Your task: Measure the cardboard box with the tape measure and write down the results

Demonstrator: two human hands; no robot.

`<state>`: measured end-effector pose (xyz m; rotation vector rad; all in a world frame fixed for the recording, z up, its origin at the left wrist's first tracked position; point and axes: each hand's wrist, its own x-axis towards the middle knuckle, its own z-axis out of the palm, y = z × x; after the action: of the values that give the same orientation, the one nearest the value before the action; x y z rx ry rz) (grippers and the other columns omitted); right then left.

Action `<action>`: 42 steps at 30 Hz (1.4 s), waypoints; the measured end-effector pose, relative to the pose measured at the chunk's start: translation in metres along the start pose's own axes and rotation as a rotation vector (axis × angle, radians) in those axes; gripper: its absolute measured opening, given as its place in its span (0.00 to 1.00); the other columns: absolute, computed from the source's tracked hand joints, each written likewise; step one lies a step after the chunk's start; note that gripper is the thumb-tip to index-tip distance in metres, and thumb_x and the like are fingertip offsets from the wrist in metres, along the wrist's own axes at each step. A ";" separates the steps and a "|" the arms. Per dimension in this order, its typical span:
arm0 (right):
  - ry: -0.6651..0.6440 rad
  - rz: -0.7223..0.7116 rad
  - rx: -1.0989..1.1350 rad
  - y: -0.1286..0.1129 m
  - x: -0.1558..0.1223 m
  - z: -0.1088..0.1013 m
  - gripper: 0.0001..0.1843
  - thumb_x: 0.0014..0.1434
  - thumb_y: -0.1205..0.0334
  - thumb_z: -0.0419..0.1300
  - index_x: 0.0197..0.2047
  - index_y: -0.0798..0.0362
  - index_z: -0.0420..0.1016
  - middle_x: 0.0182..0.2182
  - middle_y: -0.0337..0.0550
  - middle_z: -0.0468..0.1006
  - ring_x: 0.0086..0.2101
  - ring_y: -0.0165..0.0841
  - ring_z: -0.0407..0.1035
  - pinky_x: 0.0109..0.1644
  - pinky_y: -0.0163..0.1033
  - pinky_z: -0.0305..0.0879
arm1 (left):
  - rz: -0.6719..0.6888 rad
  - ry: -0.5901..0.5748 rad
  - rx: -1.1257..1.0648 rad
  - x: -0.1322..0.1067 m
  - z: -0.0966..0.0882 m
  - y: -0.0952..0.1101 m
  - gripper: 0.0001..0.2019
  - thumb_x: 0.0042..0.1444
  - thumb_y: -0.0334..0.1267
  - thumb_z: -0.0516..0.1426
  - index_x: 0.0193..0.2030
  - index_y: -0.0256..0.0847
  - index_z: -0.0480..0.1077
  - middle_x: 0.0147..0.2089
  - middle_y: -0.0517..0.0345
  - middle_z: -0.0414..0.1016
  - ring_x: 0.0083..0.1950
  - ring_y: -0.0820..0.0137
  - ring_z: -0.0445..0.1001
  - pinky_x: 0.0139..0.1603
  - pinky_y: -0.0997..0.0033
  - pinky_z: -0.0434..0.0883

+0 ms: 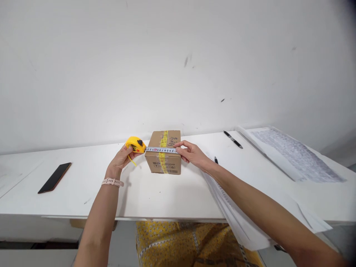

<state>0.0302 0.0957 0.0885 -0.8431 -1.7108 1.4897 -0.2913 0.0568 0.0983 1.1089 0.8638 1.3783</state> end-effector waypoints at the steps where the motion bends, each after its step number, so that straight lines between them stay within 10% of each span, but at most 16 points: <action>1: 0.005 -0.005 -0.003 0.001 0.000 0.000 0.17 0.58 0.46 0.59 0.41 0.50 0.71 0.17 0.30 0.63 0.22 0.28 0.55 0.28 0.35 0.52 | -0.001 0.004 0.006 0.000 0.001 0.001 0.26 0.42 0.45 0.74 0.46 0.34 0.77 0.48 0.44 0.81 0.48 0.57 0.81 0.52 0.59 0.78; 6: 0.033 -0.030 -0.210 -0.011 -0.002 -0.004 0.14 0.61 0.47 0.55 0.34 0.49 0.62 0.20 0.33 0.68 0.23 0.29 0.59 0.29 0.37 0.52 | 0.027 0.033 0.053 -0.011 0.011 0.015 0.26 0.41 0.43 0.74 0.47 0.35 0.76 0.46 0.46 0.82 0.46 0.58 0.81 0.52 0.60 0.78; 11: -0.002 -0.182 -0.671 -0.053 -0.023 -0.020 0.11 0.64 0.53 0.49 0.33 0.48 0.61 0.24 0.39 0.72 0.25 0.33 0.61 0.30 0.39 0.51 | 0.086 0.072 0.130 -0.073 0.044 0.023 0.22 0.46 0.38 0.72 0.48 0.40 0.75 0.50 0.46 0.80 0.51 0.56 0.79 0.52 0.59 0.78; 17: -0.253 -0.416 -0.977 -0.095 -0.049 -0.020 0.07 0.64 0.58 0.51 0.33 0.49 0.62 0.21 0.39 0.69 0.20 0.31 0.54 0.30 0.40 0.46 | -0.127 -0.034 -0.118 -0.160 0.099 -0.026 0.36 0.43 0.54 0.71 0.59 0.46 0.73 0.53 0.43 0.77 0.48 0.52 0.79 0.38 0.60 0.81; 25: -0.574 -0.391 -1.010 -0.101 -0.052 -0.001 0.06 0.58 0.64 0.58 0.29 0.49 0.66 0.21 0.38 0.69 0.20 0.29 0.52 0.30 0.40 0.46 | -0.307 -0.060 -0.146 -0.196 0.155 -0.081 0.35 0.38 0.53 0.72 0.56 0.48 0.76 0.45 0.48 0.78 0.36 0.61 0.79 0.39 0.63 0.75; 29: -0.577 -0.365 -0.779 -0.095 -0.045 -0.007 0.07 0.62 0.57 0.55 0.38 0.48 0.73 0.26 0.39 0.73 0.25 0.31 0.62 0.31 0.38 0.53 | -0.289 -0.016 -0.134 -0.198 0.155 -0.073 0.29 0.42 0.56 0.68 0.51 0.47 0.77 0.38 0.48 0.78 0.34 0.59 0.79 0.35 0.62 0.75; 33: -0.167 -0.334 -0.597 -0.065 -0.030 -0.023 0.23 0.64 0.43 0.53 0.56 0.46 0.68 0.42 0.46 0.77 0.37 0.37 0.70 0.38 0.41 0.64 | -0.088 0.196 -0.090 -0.176 0.132 -0.053 0.25 0.45 0.56 0.66 0.49 0.49 0.76 0.55 0.49 0.76 0.40 0.58 0.80 0.38 0.61 0.77; 38: -0.092 -0.248 -0.807 -0.008 -0.018 -0.026 0.51 0.52 0.39 0.66 0.72 0.36 0.46 0.72 0.50 0.44 0.62 0.55 0.59 0.52 0.55 0.67 | 0.006 0.379 -0.043 -0.124 0.097 -0.046 0.21 0.48 0.50 0.67 0.46 0.44 0.74 0.47 0.54 0.78 0.39 0.60 0.81 0.41 0.60 0.78; 42: -0.101 -0.238 -0.780 0.016 -0.015 -0.012 0.44 0.58 0.42 0.60 0.72 0.37 0.45 0.74 0.50 0.33 0.56 0.49 0.67 0.52 0.55 0.69 | -0.043 0.325 -0.046 -0.099 0.094 -0.054 0.21 0.49 0.51 0.67 0.45 0.41 0.73 0.40 0.56 0.78 0.36 0.61 0.82 0.40 0.60 0.79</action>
<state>0.0491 0.0918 0.0721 -0.9005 -2.4150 0.6932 -0.1912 -0.0433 0.0608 0.8380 1.0757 1.5593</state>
